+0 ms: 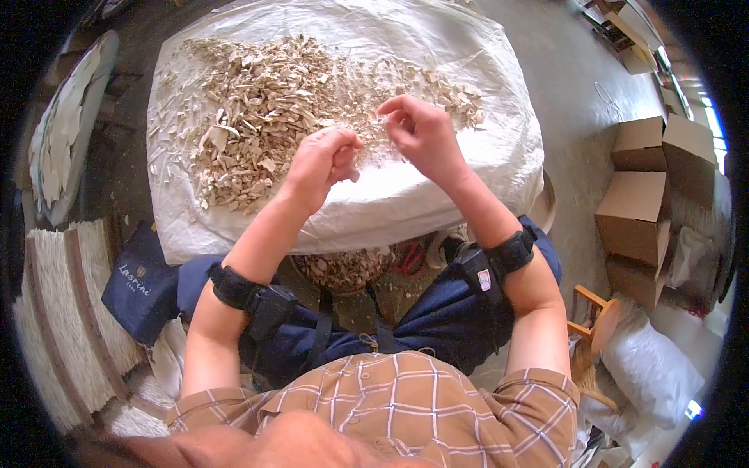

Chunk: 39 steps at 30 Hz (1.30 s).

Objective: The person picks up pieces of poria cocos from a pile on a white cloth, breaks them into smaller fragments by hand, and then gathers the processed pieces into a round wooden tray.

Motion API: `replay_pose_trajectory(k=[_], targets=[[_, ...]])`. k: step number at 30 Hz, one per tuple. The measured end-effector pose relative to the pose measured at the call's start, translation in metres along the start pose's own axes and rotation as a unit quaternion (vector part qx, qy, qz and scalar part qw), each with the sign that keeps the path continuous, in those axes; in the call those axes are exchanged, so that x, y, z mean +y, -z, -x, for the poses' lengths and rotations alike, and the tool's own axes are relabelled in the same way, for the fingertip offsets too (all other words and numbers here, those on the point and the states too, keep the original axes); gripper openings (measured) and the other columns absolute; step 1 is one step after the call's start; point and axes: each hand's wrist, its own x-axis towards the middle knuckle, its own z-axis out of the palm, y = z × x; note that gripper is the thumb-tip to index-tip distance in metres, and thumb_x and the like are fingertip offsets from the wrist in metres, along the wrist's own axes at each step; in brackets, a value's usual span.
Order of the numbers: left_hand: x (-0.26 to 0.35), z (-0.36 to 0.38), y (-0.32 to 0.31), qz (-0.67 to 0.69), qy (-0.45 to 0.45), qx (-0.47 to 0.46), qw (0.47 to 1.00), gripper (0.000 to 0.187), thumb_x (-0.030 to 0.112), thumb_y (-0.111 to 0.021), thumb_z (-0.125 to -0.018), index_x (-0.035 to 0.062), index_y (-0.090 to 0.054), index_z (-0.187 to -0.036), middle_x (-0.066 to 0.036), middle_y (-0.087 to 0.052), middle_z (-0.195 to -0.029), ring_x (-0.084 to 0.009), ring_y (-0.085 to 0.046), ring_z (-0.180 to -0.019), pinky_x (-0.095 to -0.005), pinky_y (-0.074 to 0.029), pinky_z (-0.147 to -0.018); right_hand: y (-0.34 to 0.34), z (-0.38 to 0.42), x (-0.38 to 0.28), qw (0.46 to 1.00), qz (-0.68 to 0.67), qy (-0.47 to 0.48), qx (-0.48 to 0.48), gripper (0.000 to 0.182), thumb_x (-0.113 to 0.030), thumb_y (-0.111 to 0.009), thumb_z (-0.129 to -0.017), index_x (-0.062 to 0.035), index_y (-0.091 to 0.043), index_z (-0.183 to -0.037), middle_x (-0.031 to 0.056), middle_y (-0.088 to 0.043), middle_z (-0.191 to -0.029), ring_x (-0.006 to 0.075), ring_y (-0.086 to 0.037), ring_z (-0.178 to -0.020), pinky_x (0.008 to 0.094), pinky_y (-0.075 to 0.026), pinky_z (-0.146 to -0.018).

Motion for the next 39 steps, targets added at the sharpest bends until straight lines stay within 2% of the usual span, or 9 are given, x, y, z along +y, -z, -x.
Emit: replay_pose_trajectory(k=[2, 3, 7, 14, 16, 19, 23, 29, 39], targets=[[0.005, 0.0, 0.006, 0.029, 0.013, 0.008, 0.999, 0.014, 0.014, -0.047, -0.081, 0.0023, -0.054, -0.077, 0.005, -0.033, -0.053, -0.0064, -0.035, -0.046, -0.0262, -0.042, -0.049, 0.01, -0.007, 0.009, 0.98, 0.175, 0.044, 0.086, 0.012, -0.006, -0.055, -0.076, -0.0041, -0.06, -0.087, 0.0071, -0.061, -0.071, 0.009, -0.055, -0.053, 0.023, -0.043, -0.049], [0.008, 0.001, 0.009, 0.05, 0.014, 0.015, 0.999, 0.014, 0.014, -0.047, -0.081, 0.002, -0.054, -0.078, 0.005, -0.034, -0.054, -0.0066, -0.035, -0.047, -0.0273, -0.042, -0.051, 0.018, -0.01, 0.012, 0.971, 0.227, -0.003, 0.077, 0.015, -0.008, -0.054, -0.076, -0.0058, -0.061, -0.088, 0.0097, -0.062, -0.077, 0.0167, -0.059, -0.06, 0.0277, -0.046, -0.056], [0.014, 0.005, 0.013, 0.103, 0.011, 0.039, 0.994, 0.013, 0.014, -0.044, -0.082, 0.0027, -0.05, -0.08, 0.003, -0.036, -0.055, -0.0085, -0.036, -0.049, -0.0303, -0.043, -0.055, 0.03, -0.016, 0.041, 0.925, 0.376, 0.025, 0.049, 0.018, -0.01, -0.053, -0.076, -0.0105, -0.061, -0.092, 0.0056, -0.06, -0.084, 0.0239, -0.058, -0.078, 0.0347, -0.046, -0.071], [0.016, 0.008, 0.025, 0.168, 0.003, 0.021, 0.986, 0.013, 0.015, -0.041, -0.083, 0.0074, -0.044, -0.073, 0.002, -0.036, -0.055, -0.0112, -0.036, -0.049, -0.0335, -0.042, -0.057, 0.01, -0.003, 0.056, 0.9, 0.405, 0.131, -0.095, 0.016, -0.011, -0.055, -0.075, -0.0144, -0.06, -0.09, 0.0067, -0.054, -0.088, 0.0238, -0.057, -0.079, 0.0345, -0.048, -0.067], [0.018, 0.009, 0.025, 0.169, -0.004, 0.024, 0.985, 0.015, 0.017, -0.041, -0.084, 0.0079, -0.043, -0.072, 0.002, -0.036, -0.055, -0.0111, -0.036, -0.049, -0.0331, -0.042, -0.057, 0.014, -0.008, 0.062, 0.896, 0.415, 0.139, -0.077, 0.013, -0.011, -0.055, -0.076, -0.0134, -0.06, -0.088, 0.0071, -0.054, -0.084, 0.0231, -0.057, -0.076, 0.034, -0.048, -0.065], [0.017, 0.009, 0.026, 0.173, -0.01, 0.036, 0.984, 0.019, 0.02, -0.041, -0.088, 0.0076, -0.044, -0.074, 0.002, -0.037, -0.055, -0.0109, -0.037, -0.05, -0.0322, -0.043, -0.057, 0.021, -0.017, 0.061, 0.893, 0.449, 0.017, 0.02, 0.011, -0.009, -0.053, -0.076, -0.0103, -0.059, -0.085, 0.007, -0.057, -0.083, 0.0218, -0.058, -0.074, 0.0337, -0.048, -0.062], [0.017, 0.009, 0.025, 0.138, -0.016, 0.051, 0.989, 0.018, 0.02, -0.041, -0.09, 0.006, -0.048, -0.08, 0.002, -0.041, -0.059, -0.0096, -0.04, -0.052, -0.0299, -0.044, -0.057, 0.034, -0.018, 0.058, 0.85, 0.51, 0.049, 0.123, 0.016, -0.006, -0.053, -0.074, -0.0114, -0.058, -0.088, 0.0064, -0.057, -0.084, 0.0203, -0.059, -0.075, 0.0321, -0.048, -0.061], [0.017, 0.008, 0.023, 0.122, -0.02, 0.077, 0.989, 0.022, 0.006, -0.037, -0.088, -0.0013, -0.043, -0.107, -0.001, -0.047, -0.067, -0.0094, -0.044, -0.056, -0.0285, -0.046, -0.057, 0.016, -0.013, 0.062, 0.89, 0.452, 0.064, -0.014, 0.012, -0.015, -0.056, -0.076, -0.0109, -0.058, -0.087, 0.0069, -0.056, -0.083, 0.0223, -0.057, -0.076, 0.0346, -0.048, -0.065], [0.018, 0.009, 0.023, 0.129, -0.021, 0.06, 0.99, 0.025, 0.002, -0.036, -0.082, -0.0012, -0.044, -0.105, -0.004, -0.05, -0.071, -0.0111, -0.047, -0.06, -0.0302, -0.047, -0.061, 0.011, -0.02, 0.071, 0.89, 0.455, 0.032, 0.015, 0.007, -0.014, -0.058, -0.075, -0.0082, -0.059, -0.078, 0.008, -0.055, -0.077, 0.0247, -0.057, -0.069, 0.034, -0.045, -0.062]])
